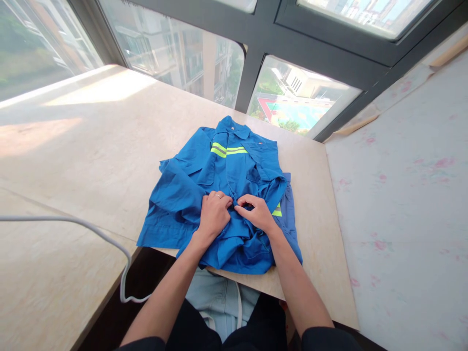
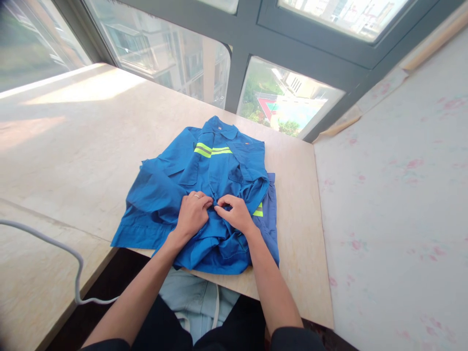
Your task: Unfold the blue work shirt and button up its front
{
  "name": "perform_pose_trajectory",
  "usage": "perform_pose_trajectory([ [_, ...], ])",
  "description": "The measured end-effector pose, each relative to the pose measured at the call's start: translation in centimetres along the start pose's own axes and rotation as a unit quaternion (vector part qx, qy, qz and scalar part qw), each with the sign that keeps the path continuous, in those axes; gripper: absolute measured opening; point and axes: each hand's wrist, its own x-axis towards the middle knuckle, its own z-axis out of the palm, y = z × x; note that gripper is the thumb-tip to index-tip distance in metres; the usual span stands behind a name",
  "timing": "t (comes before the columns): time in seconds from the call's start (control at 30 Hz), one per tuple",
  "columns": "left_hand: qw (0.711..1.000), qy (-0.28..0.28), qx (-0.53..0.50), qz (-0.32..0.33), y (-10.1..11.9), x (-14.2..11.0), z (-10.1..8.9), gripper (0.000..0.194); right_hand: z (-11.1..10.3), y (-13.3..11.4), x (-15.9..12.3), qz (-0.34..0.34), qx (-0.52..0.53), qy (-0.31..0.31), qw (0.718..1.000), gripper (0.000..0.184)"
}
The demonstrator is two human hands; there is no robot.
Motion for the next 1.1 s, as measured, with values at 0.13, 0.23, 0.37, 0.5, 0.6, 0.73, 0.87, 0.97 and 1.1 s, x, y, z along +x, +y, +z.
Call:
perform_pose_trajectory([
  [0.13, 0.999, -0.013, -0.038, -0.011, -0.2, 0.4, -0.1, 0.025, 0.1, 0.1, 0.2, 0.005, -0.019, 0.006, 1.0, 0.007],
  [0.23, 0.998, -0.024, -0.059, -0.014, -0.5, 0.6, -0.2, 0.025, -0.2, 0.2, 0.4, 0.023, -0.004, -0.012, 1.0, 0.01],
  [0.37, 0.996, -0.041, -0.08, -0.001, -0.9, 0.9, -0.3, 0.024, -1.2, 0.5, 0.7, 0.059, 0.043, -0.073, 0.995, 0.019],
  [0.5, 0.994, -0.048, -0.098, 0.009, -1.3, 1.1, -0.3, 0.026, -1.7, 0.9, 0.8, 0.069, 0.064, -0.095, 0.991, 0.025],
  [0.6, 0.993, -0.05, -0.11, 0.001, -1.5, 1.3, 0.0, 0.026, -1.5, 1.0, 0.8, 0.053, 0.049, -0.087, 0.994, 0.022],
  [0.73, 0.99, -0.055, -0.131, -0.004, -1.8, 1.6, 0.1, 0.026, -0.8, 1.0, 0.8, 0.012, 0.006, -0.054, 0.998, 0.015],
  [0.87, 0.987, -0.063, -0.145, 0.001, -2.0, 1.8, -0.1, 0.026, -0.4, 0.7, 0.8, 0.01, -0.006, -0.027, 1.0, 0.013],
  [0.97, 0.987, -0.054, -0.153, 0.005, -2.0, 1.7, -0.1, 0.025, -0.1, 0.5, 1.1, 0.038, 0.011, -0.019, 0.999, 0.016],
  [1.1, 0.977, -0.017, -0.212, 0.005, -1.9, 1.1, -0.1, 0.023, -0.1, 0.7, 1.5, 0.096, 0.059, 0.023, 0.993, 0.022],
])
